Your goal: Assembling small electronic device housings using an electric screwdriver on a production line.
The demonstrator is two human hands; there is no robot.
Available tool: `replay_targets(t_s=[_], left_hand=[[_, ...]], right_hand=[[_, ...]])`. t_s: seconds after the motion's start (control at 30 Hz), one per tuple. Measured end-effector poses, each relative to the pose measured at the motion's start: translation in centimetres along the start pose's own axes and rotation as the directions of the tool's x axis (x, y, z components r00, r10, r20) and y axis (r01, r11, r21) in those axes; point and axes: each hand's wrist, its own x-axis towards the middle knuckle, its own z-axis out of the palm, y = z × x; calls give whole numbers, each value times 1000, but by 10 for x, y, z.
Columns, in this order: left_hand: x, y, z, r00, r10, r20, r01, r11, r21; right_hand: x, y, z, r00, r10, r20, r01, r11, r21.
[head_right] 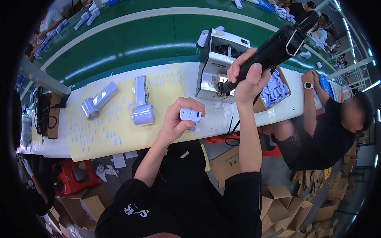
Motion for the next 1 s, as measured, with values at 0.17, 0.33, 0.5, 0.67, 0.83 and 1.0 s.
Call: replay_targets(t_s=[0.17, 0.33, 0.5, 0.67, 0.83, 1.0], left_hand=[[2, 0, 2, 1000, 13, 9, -13, 1000, -2], [-2, 2, -1, 1000, -3, 8, 3, 1000, 7], [1, 6, 1, 1000, 9, 9, -9, 1000, 28], [1, 10, 2, 1000, 11, -9, -10, 994, 113], [-2, 10, 2, 1000, 18, -17, -16, 993, 115], [-3, 11, 0, 1000, 2, -21, 1, 991, 135]], right_hand=[[-12, -10, -7, 992, 126, 8, -127, 987, 97], [-7, -70, 14, 959, 102, 265, -212, 878, 430], [-1, -101, 17, 821, 37, 569, -295, 882, 367], [-9, -101, 29, 830, 53, 555, -283, 898, 338], [-7, -96, 44, 825, 78, 560, -290, 909, 299], [-8, -91, 52, 824, 112, 556, -301, 917, 262]])
